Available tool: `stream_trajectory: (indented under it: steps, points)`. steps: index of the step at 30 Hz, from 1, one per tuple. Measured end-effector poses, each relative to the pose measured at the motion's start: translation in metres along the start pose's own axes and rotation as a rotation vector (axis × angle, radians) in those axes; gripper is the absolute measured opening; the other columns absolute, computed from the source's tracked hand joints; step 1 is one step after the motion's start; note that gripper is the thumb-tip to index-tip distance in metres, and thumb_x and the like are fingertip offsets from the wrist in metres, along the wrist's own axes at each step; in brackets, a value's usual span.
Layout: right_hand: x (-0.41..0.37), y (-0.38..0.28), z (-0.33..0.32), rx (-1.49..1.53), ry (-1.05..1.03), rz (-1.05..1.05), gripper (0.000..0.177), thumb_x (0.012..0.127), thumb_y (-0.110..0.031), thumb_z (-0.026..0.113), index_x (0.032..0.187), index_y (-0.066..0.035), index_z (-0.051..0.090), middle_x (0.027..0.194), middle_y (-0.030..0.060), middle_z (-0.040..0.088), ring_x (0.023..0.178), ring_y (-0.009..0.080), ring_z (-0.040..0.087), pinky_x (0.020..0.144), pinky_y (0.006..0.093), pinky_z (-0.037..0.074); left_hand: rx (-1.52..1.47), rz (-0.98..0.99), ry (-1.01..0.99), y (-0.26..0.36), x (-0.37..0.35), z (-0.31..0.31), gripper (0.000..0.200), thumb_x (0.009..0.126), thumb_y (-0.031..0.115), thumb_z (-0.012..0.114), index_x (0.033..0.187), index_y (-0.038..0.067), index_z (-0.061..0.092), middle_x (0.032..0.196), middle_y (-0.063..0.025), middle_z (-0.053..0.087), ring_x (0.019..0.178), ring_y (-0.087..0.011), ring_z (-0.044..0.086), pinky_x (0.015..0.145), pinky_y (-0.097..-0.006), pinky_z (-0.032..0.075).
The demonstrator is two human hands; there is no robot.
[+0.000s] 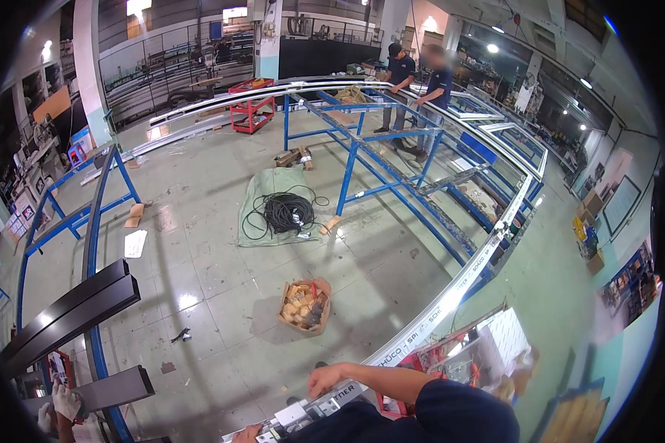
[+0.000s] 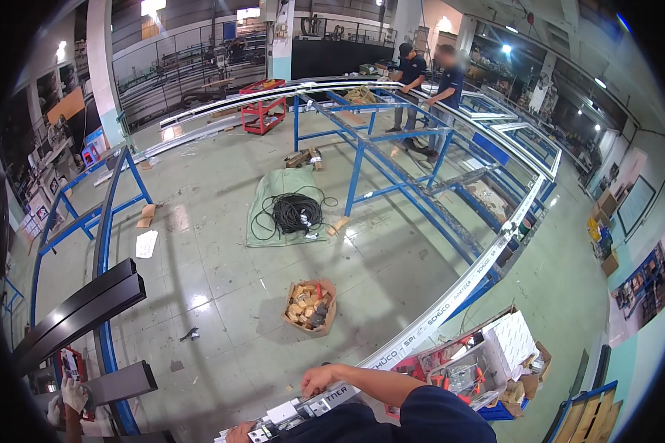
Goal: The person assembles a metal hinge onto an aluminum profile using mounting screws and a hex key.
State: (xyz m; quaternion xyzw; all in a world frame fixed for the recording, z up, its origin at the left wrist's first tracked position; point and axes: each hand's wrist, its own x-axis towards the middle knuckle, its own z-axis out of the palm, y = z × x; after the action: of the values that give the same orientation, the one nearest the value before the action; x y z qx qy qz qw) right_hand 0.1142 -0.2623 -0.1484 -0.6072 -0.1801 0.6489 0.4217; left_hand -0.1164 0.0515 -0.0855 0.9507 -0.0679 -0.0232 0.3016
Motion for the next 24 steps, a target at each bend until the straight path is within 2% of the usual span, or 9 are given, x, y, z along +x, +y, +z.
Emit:
stream_trajectory:
  steps: [6,9,12,15,18,21,24]
  points:
    - [0.007,0.006,-0.007,-0.019,-0.065,-0.025,0.030,0.085,-0.024,0.069,0.104,-0.002,0.072,0.084,0.0020,0.068,0.074,0.0127,0.060,0.064,0.0288,0.048,-0.030,0.009,0.018,0.005,0.004,-0.004,0.046,0.073,0.011,0.070,0.117,0.013,0.061,0.108,-0.0145,0.067,0.087,-0.0404,0.062,0.076,-0.0488,0.049]
    - [0.004,0.001,-0.007,-0.032,-0.090,-0.042,0.032,0.085,-0.023,0.070,0.107,-0.001,0.072,0.088,0.0035,0.070,0.077,0.0134,0.062,0.067,0.0288,0.050,-0.033,-0.006,0.028,0.006,0.004,-0.003,0.044,0.074,0.012,0.069,0.117,0.012,0.061,0.108,-0.0143,0.067,0.088,-0.0401,0.062,0.077,-0.0488,0.049]
    - [0.008,0.003,-0.009,-0.058,-0.080,-0.050,0.030,0.085,-0.024,0.071,0.105,-0.002,0.072,0.087,0.0036,0.071,0.077,0.0135,0.063,0.067,0.0290,0.051,-0.037,0.022,0.021,0.005,0.005,-0.004,0.044,0.074,0.013,0.069,0.117,0.012,0.061,0.110,-0.0136,0.067,0.089,-0.0397,0.062,0.077,-0.0488,0.049]
    - [0.013,0.007,-0.008,-0.084,-0.007,0.014,0.024,0.083,-0.024,0.076,0.094,-0.003,0.071,0.074,0.0005,0.064,0.065,0.0118,0.058,0.057,0.0280,0.047,-0.031,0.036,0.033,0.005,0.004,-0.003,0.044,0.075,0.015,0.069,0.118,0.011,0.060,0.111,-0.0126,0.067,0.090,-0.0393,0.062,0.077,-0.0487,0.048]
    - [0.006,-0.005,-0.005,-0.146,-0.008,0.011,0.025,0.084,-0.027,0.076,0.089,-0.003,0.070,0.073,-0.0001,0.062,0.063,0.0112,0.057,0.055,0.0278,0.046,-0.018,0.019,-0.001,0.000,0.003,0.000,0.044,0.076,0.017,0.069,0.119,0.011,0.060,0.112,-0.0120,0.066,0.091,-0.0388,0.062,0.077,-0.0486,0.048]
    - [0.001,-0.010,-0.003,-0.163,-0.005,-0.028,0.025,0.084,-0.026,0.076,0.092,-0.003,0.071,0.075,0.0000,0.064,0.065,0.0107,0.057,0.057,0.0279,0.047,0.000,0.062,0.036,-0.012,-0.002,0.010,0.045,0.076,0.018,0.068,0.119,0.011,0.059,0.112,-0.0123,0.066,0.093,-0.0389,0.062,0.079,-0.0487,0.048]
    - [0.006,-0.001,-0.006,-0.085,-0.053,-0.076,0.025,0.084,-0.022,0.075,0.099,-0.002,0.072,0.079,0.0008,0.067,0.068,0.0105,0.058,0.059,0.0279,0.048,-0.020,0.000,-0.030,-0.004,0.001,0.003,0.046,0.076,0.019,0.068,0.120,0.011,0.059,0.112,-0.0124,0.066,0.095,-0.0392,0.061,0.080,-0.0488,0.047]
